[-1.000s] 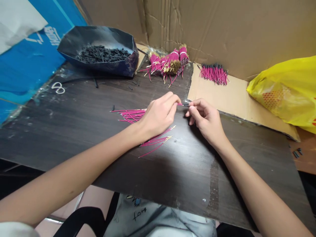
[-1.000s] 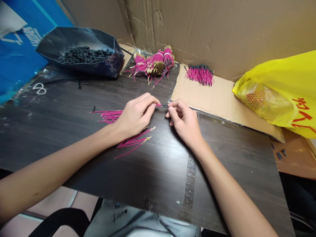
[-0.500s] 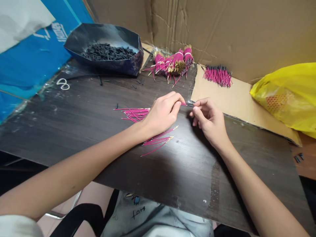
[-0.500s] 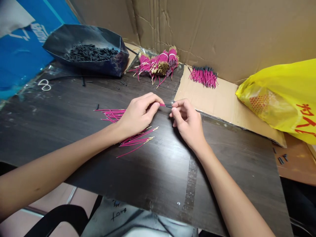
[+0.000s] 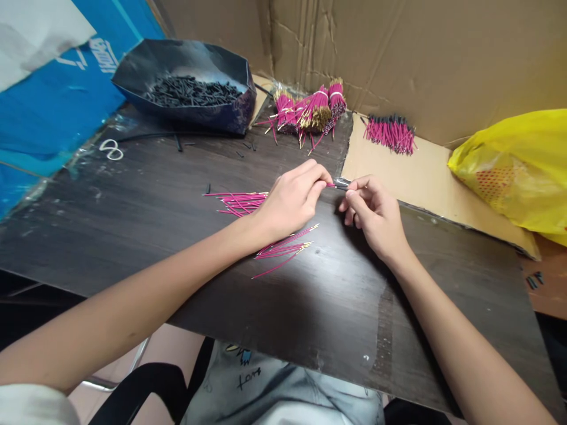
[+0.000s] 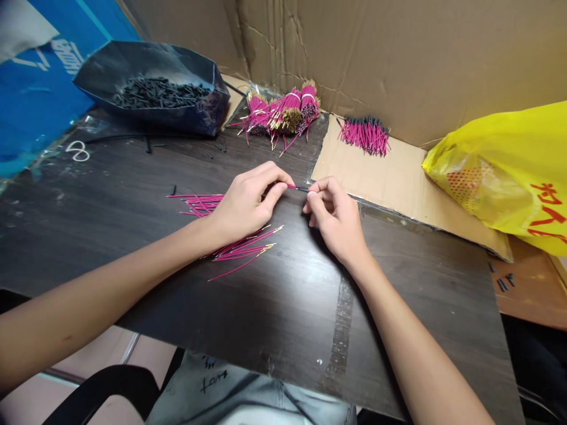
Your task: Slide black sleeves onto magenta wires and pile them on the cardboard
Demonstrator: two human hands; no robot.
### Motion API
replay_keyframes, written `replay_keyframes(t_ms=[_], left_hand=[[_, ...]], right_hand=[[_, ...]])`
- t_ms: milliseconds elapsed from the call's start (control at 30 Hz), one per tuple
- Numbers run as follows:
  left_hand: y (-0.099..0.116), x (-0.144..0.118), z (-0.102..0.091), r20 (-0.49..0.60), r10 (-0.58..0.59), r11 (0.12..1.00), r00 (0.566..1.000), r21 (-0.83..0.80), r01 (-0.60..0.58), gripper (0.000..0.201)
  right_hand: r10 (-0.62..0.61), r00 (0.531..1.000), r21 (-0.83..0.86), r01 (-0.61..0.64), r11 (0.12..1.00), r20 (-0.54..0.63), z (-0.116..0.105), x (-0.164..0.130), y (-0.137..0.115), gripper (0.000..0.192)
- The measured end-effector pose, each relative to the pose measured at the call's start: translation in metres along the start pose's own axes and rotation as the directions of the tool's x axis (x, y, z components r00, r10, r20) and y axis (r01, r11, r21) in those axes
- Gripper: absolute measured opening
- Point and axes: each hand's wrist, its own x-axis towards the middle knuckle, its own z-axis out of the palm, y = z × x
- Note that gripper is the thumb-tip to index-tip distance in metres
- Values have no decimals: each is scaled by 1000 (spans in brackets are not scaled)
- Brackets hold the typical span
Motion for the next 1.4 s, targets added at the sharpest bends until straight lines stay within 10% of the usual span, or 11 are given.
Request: replay_keyframes(t_ms=[633, 1400], left_hand=[[11, 3, 0, 79, -221, 953, 972, -194, 232, 14], [8, -2, 4, 41, -125, 981, 991, -146, 129, 16]], right_hand=[[-33, 999, -39, 32, 999, -37, 1, -1, 1, 16], [-29, 999, 13, 29, 999, -34, 2, -1, 0, 30]])
